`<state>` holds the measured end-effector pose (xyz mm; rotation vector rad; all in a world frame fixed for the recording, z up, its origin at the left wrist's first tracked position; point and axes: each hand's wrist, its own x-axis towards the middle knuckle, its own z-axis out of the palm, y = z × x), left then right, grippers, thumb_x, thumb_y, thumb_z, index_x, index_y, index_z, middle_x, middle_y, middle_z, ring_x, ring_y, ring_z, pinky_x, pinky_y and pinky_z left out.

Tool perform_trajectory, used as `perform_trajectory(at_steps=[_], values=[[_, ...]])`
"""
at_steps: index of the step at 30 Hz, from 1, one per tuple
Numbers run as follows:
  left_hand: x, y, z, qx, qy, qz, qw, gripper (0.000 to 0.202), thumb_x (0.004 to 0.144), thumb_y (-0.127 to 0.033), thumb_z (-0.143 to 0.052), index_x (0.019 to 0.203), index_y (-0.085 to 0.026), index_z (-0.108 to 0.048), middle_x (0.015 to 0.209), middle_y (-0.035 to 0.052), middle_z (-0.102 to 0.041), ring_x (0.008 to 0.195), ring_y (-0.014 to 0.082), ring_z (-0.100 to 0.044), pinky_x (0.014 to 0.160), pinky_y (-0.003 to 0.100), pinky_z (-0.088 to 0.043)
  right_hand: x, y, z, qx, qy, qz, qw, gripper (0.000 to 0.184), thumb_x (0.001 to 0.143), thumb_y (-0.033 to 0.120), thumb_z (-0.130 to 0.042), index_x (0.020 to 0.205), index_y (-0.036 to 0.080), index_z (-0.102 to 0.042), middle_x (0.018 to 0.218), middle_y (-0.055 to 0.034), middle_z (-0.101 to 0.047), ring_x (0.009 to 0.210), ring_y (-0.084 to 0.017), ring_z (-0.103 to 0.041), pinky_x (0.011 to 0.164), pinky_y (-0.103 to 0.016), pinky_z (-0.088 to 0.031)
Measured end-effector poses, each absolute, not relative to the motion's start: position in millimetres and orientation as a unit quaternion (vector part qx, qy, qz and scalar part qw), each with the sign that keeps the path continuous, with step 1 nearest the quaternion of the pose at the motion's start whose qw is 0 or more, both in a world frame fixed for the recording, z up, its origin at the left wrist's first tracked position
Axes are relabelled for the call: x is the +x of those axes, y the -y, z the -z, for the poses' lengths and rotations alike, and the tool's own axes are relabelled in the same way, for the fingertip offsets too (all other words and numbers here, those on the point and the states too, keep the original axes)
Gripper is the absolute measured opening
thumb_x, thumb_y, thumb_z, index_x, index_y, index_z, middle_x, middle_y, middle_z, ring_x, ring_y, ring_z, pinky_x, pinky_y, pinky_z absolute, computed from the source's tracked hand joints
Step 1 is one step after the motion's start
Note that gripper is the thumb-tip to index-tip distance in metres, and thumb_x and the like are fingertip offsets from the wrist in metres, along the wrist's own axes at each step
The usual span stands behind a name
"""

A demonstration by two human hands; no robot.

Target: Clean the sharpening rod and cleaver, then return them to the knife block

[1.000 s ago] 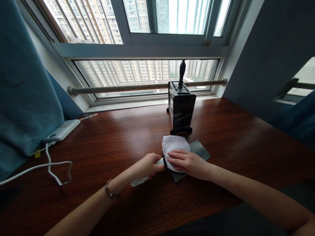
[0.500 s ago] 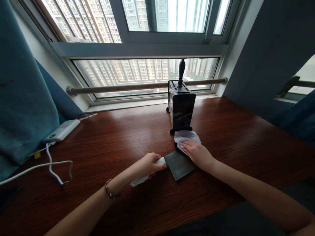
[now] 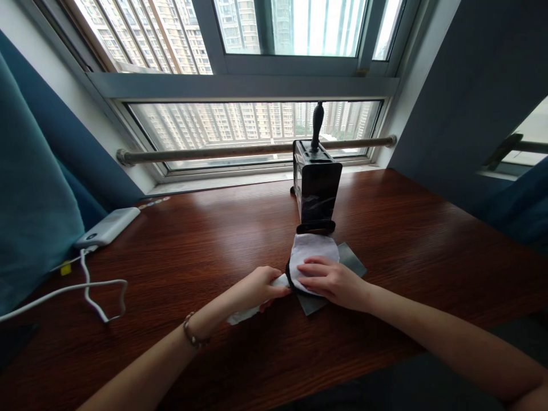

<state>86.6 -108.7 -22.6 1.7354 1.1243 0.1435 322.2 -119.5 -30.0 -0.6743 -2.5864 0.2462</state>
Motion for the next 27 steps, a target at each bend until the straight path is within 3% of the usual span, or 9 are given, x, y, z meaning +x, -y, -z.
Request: perform_trajectory(at_steps=[10, 27], values=[[85.6, 107.3, 27.5, 0.714, -0.468, -0.065, 0.517, 0.024, 0.075, -0.039, -0.050, 0.070, -0.015, -0.050, 0.051, -0.0021, -0.050, 0.040, 0.0110, -0.046, 0.034, 0.019, -0.034, 321.1, 121.4, 25.3, -0.193, 0.954, -0.144, 0.178, 0.035, 0.095, 0.023, -0.040, 0.127, 0.011, -0.046, 0.132, -0.0043, -0.043, 0.125, -0.018, -0.030, 0.107, -0.032, -0.029], [85.9, 106.9, 24.2, 0.716, -0.470, -0.055, 0.513, 0.043, 0.073, -0.056, -0.053, 0.077, -0.013, -0.053, 0.052, -0.0015, -0.051, 0.040, 0.0113, -0.045, 0.036, 0.020, -0.032, 321.4, 118.4, 29.6, -0.284, 0.932, -0.079, 0.210, 0.031, 0.092, 0.022, -0.046, 0.122, 0.020, -0.052, 0.126, -0.0017, -0.050, 0.117, -0.019, -0.041, 0.102, -0.034, -0.035]])
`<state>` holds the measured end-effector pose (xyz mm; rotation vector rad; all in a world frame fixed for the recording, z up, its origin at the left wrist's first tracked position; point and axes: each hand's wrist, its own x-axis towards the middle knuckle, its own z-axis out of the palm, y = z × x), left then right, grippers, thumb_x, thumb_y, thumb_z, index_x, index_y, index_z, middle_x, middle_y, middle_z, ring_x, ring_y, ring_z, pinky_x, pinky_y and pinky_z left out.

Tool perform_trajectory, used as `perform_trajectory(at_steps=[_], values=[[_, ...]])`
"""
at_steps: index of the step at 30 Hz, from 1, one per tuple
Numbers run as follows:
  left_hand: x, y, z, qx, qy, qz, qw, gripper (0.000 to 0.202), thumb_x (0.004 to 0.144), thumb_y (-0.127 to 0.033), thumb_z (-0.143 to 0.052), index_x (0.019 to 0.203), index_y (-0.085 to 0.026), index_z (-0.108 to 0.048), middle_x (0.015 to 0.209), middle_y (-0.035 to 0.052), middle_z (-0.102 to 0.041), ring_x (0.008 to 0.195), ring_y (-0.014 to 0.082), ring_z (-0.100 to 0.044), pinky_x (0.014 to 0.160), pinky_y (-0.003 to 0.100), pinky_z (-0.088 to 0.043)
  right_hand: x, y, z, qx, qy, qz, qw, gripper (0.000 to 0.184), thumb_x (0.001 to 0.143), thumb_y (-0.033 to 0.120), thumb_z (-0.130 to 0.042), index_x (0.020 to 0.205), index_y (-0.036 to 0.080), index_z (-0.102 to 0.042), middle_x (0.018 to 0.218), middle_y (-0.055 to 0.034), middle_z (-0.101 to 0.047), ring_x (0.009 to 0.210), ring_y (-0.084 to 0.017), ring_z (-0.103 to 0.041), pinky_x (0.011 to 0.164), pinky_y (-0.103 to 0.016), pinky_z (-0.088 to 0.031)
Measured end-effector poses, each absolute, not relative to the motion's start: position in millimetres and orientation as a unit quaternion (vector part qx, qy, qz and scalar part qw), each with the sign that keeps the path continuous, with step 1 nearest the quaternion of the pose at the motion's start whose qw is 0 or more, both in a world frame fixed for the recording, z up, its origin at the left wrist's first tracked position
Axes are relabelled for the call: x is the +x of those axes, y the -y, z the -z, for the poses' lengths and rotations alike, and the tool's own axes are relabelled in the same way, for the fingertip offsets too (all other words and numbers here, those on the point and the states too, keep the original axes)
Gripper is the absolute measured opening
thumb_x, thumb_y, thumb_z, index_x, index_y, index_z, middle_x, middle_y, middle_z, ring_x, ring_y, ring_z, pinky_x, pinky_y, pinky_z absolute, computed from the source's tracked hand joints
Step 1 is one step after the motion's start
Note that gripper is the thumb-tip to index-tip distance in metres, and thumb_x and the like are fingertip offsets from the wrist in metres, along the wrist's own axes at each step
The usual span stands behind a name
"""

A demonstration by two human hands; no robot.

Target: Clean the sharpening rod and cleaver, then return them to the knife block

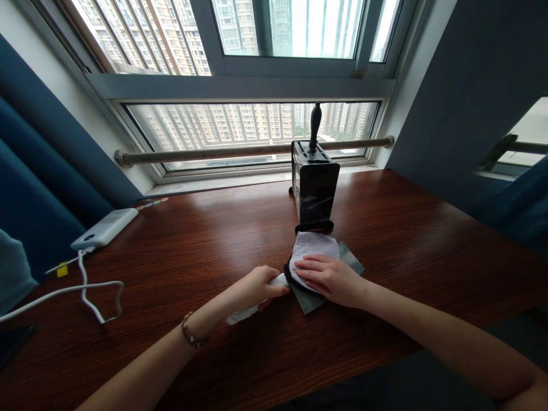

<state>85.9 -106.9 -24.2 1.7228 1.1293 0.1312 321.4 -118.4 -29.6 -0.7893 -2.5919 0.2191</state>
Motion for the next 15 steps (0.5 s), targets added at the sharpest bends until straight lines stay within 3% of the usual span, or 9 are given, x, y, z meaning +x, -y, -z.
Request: perform_trajectory(at_steps=[7, 15], values=[[88, 108, 21, 0.714, -0.482, -0.048, 0.505, 0.043, 0.072, -0.057, -0.054, 0.072, -0.014, -0.052, 0.050, -0.0015, -0.050, 0.039, 0.0112, -0.045, 0.036, 0.020, -0.030, 326, 115, 22, -0.323, 0.919, -0.064, 0.215, 0.023, 0.091, 0.023, -0.047, 0.109, 0.021, -0.061, 0.115, -0.0037, -0.056, 0.107, -0.020, -0.048, 0.095, -0.032, -0.040], [88, 108, 17, 0.713, -0.474, -0.046, 0.514, 0.041, 0.073, -0.055, -0.053, 0.074, -0.014, -0.053, 0.052, -0.0016, -0.050, 0.039, 0.0104, -0.043, 0.036, 0.019, -0.029, 335, 108, 19, -0.394, 0.892, -0.055, 0.216, 0.016, 0.087, 0.020, -0.054, 0.080, 0.020, -0.068, 0.099, -0.0039, -0.058, 0.093, -0.019, -0.052, 0.083, -0.030, -0.044]])
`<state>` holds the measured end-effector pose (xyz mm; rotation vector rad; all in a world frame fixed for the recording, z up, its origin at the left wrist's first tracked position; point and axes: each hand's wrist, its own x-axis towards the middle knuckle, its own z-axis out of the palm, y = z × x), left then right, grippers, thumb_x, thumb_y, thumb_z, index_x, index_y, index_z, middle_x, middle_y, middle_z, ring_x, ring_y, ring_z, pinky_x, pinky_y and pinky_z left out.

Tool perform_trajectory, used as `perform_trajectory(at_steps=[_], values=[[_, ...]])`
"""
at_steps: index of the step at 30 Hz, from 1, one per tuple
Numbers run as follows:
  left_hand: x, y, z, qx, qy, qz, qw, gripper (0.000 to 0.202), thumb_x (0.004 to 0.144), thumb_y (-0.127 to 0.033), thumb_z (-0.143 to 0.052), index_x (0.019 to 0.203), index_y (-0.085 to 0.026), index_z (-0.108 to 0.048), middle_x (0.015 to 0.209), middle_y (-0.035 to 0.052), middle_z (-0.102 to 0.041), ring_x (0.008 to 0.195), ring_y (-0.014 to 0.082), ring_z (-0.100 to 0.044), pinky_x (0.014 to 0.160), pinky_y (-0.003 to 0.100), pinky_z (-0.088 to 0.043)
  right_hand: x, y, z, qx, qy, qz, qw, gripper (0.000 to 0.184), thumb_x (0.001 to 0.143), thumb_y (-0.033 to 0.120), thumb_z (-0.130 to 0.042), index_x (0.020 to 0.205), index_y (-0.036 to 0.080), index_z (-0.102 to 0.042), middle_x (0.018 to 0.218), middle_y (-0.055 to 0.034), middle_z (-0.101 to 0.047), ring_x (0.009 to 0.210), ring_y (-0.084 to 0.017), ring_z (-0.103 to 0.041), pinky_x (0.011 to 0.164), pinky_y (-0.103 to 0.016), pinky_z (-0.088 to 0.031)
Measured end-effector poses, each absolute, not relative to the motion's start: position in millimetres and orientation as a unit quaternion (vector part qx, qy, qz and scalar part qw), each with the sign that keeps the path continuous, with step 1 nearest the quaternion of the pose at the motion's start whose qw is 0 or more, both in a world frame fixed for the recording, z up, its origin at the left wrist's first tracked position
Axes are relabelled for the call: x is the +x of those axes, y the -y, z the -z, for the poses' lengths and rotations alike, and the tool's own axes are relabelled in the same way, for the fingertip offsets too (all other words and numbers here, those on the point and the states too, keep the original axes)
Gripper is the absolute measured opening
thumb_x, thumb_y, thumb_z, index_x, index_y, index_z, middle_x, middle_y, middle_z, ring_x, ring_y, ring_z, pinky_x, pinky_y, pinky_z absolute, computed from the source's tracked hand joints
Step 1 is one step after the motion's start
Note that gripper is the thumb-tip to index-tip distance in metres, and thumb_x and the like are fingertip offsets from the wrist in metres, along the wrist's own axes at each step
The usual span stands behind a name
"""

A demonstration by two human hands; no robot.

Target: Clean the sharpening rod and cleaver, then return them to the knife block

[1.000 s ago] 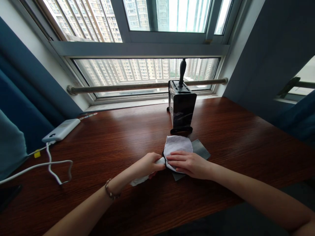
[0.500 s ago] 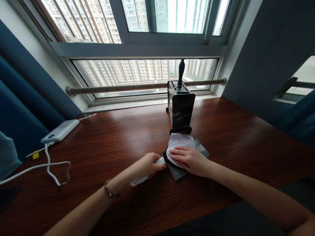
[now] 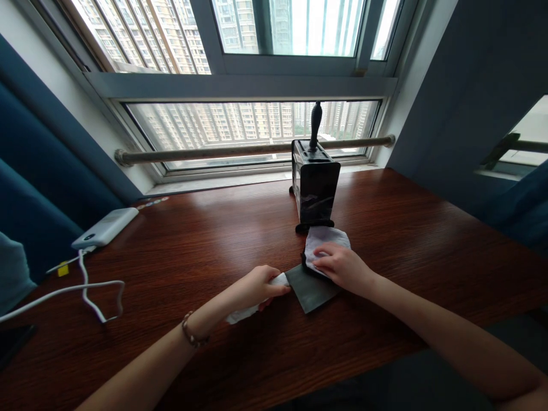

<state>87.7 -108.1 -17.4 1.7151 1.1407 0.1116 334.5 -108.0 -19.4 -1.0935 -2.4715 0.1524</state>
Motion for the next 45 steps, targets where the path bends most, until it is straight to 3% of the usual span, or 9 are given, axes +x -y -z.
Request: perform_trajectory(at_steps=[10, 18, 25, 28, 32, 35, 39, 45], values=[[90, 109, 11, 0.706, -0.481, -0.039, 0.519, 0.038, 0.073, -0.052, -0.055, 0.073, -0.014, -0.052, 0.049, -0.0021, -0.048, 0.039, 0.0103, -0.042, 0.036, 0.019, -0.028, 351, 98, 14, -0.546, 0.831, 0.004, 0.103, 0.018, 0.082, 0.016, -0.053, 0.068, 0.019, -0.064, 0.076, -0.0027, -0.058, 0.067, -0.017, -0.055, 0.055, -0.025, -0.038], [90, 109, 9, 0.701, -0.496, -0.027, 0.512, 0.039, 0.072, -0.053, -0.054, 0.073, -0.015, -0.051, 0.051, -0.0012, -0.050, 0.041, 0.0114, -0.045, 0.038, 0.020, -0.030, 377, 80, 5, -0.666, 0.746, 0.005, -0.011, 0.021, 0.075, 0.007, -0.047, 0.071, 0.016, -0.065, 0.081, -0.0093, -0.063, 0.077, -0.026, -0.060, 0.058, -0.030, -0.041], [90, 108, 11, 0.706, -0.488, -0.031, 0.513, 0.036, 0.074, -0.051, -0.054, 0.072, -0.015, -0.051, 0.048, -0.0025, -0.049, 0.040, 0.0105, -0.044, 0.039, 0.019, -0.030, 381, 78, 3, -0.672, 0.740, 0.007, -0.032, 0.021, 0.072, 0.004, -0.047, 0.071, 0.015, -0.065, 0.079, -0.0100, -0.063, 0.075, -0.026, -0.061, 0.055, -0.030, -0.039], [90, 108, 12, 0.704, -0.488, -0.034, 0.515, 0.037, 0.074, -0.052, -0.054, 0.072, -0.015, -0.052, 0.047, -0.0029, -0.048, 0.039, 0.0104, -0.043, 0.038, 0.019, -0.029, 382, 78, -1, -0.674, 0.738, 0.029, -0.012, 0.018, 0.076, 0.008, -0.047, 0.072, 0.016, -0.063, 0.081, -0.0088, -0.062, 0.076, -0.025, -0.060, 0.054, -0.029, -0.038], [90, 109, 12, 0.701, -0.483, -0.039, 0.523, 0.038, 0.073, -0.053, -0.054, 0.072, -0.015, -0.052, 0.049, -0.0026, -0.049, 0.039, 0.0107, -0.044, 0.037, 0.020, -0.029, 377, 83, -9, -0.640, 0.754, 0.088, 0.123, 0.016, 0.085, 0.019, -0.047, 0.077, 0.018, -0.060, 0.085, -0.0059, -0.059, 0.076, -0.022, -0.057, 0.057, -0.028, -0.037], [90, 109, 11, 0.704, -0.481, -0.039, 0.520, 0.038, 0.073, -0.053, -0.054, 0.072, -0.015, -0.052, 0.047, -0.0026, -0.048, 0.038, 0.0105, -0.042, 0.036, 0.020, -0.028, 364, 94, -8, -0.511, 0.837, 0.001, 0.196, 0.010, 0.086, 0.021, -0.051, 0.081, 0.019, -0.059, 0.085, -0.0026, -0.057, 0.076, -0.017, -0.054, 0.064, -0.025, -0.039], [89, 109, 12, 0.712, -0.469, -0.048, 0.520, 0.038, 0.074, -0.052, -0.053, 0.072, -0.014, -0.052, 0.048, -0.0027, -0.048, 0.038, 0.0103, -0.042, 0.036, 0.020, -0.028, 342, 110, 8, -0.331, 0.920, -0.113, 0.178, 0.011, 0.087, 0.022, -0.050, 0.083, 0.017, -0.058, 0.084, -0.0028, -0.055, 0.077, -0.016, -0.051, 0.068, -0.025, -0.038], [88, 109, 15, 0.711, -0.472, -0.050, 0.519, 0.038, 0.074, -0.052, -0.053, 0.072, -0.014, -0.052, 0.051, -0.0021, -0.049, 0.040, 0.0106, -0.043, 0.036, 0.020, -0.029, 327, 118, 27, -0.306, 0.928, -0.095, 0.190, 0.017, 0.092, 0.023, -0.039, 0.091, 0.016, -0.055, 0.089, -0.0053, -0.053, 0.083, -0.018, -0.047, 0.073, -0.028, -0.037]])
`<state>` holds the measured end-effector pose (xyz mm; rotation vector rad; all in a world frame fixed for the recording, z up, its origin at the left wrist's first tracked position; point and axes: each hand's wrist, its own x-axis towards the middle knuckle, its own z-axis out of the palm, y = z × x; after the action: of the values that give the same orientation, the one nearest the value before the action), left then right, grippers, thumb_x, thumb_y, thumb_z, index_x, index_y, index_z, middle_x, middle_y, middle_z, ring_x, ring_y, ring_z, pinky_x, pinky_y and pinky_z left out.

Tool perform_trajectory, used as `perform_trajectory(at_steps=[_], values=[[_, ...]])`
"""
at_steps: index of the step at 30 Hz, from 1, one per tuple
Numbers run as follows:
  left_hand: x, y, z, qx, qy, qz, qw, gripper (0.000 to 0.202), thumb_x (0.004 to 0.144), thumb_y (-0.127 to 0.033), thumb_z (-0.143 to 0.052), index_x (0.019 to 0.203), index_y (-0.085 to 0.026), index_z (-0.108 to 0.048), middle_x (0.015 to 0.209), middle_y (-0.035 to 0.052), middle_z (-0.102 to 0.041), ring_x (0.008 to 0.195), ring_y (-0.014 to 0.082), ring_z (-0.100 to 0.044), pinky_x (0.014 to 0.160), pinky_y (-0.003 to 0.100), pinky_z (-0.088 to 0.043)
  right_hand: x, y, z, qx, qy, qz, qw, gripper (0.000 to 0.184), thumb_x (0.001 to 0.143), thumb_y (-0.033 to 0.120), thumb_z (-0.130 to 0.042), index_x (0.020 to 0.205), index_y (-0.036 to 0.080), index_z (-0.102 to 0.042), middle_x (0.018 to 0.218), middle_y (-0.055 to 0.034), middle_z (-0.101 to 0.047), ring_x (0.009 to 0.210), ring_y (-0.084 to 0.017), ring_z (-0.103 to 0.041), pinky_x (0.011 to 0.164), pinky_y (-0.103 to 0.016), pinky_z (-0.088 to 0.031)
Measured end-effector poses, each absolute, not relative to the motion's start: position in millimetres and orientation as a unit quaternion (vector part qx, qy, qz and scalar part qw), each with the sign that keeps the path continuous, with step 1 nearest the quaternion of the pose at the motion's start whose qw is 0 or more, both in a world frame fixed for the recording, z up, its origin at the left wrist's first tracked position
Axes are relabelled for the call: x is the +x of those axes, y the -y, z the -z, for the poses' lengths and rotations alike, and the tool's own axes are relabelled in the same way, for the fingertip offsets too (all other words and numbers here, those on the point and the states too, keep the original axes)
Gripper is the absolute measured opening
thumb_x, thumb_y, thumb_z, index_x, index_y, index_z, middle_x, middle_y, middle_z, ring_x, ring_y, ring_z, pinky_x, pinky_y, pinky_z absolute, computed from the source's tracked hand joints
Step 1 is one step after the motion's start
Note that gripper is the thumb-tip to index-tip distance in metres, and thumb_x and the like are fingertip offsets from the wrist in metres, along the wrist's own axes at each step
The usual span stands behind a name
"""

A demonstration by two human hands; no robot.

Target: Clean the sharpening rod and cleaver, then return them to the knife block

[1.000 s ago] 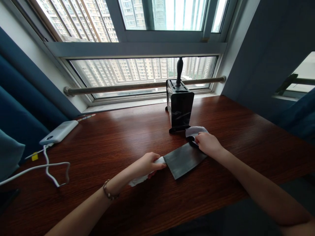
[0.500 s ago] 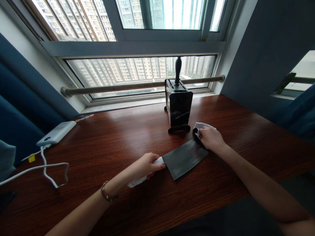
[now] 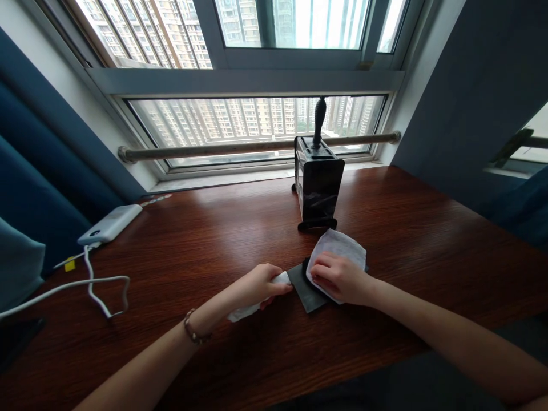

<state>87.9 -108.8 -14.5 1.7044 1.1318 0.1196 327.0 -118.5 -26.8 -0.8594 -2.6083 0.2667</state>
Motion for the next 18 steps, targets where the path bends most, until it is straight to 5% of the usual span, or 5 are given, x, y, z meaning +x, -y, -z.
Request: perform_trajectory(at_steps=[7, 18], values=[[89, 109, 13, 0.705, -0.481, -0.046, 0.519, 0.041, 0.072, -0.055, -0.054, 0.072, -0.014, -0.052, 0.051, -0.0024, -0.049, 0.039, 0.0102, -0.043, 0.035, 0.020, -0.029, 329, 114, 21, -0.428, 0.889, -0.032, 0.160, 0.013, 0.089, 0.019, -0.044, 0.082, 0.016, -0.054, 0.084, -0.0043, -0.053, 0.082, -0.018, -0.049, 0.071, -0.027, -0.037], [90, 109, 11, 0.705, -0.483, -0.037, 0.519, 0.037, 0.074, -0.052, -0.054, 0.072, -0.015, -0.050, 0.051, -0.0019, -0.049, 0.040, 0.0107, -0.044, 0.036, 0.019, -0.030, 363, 93, 17, -0.675, 0.732, 0.092, 0.009, 0.017, 0.075, 0.002, -0.042, 0.080, 0.013, -0.054, 0.081, -0.0091, -0.059, 0.069, -0.025, -0.060, 0.048, -0.029, -0.032]])
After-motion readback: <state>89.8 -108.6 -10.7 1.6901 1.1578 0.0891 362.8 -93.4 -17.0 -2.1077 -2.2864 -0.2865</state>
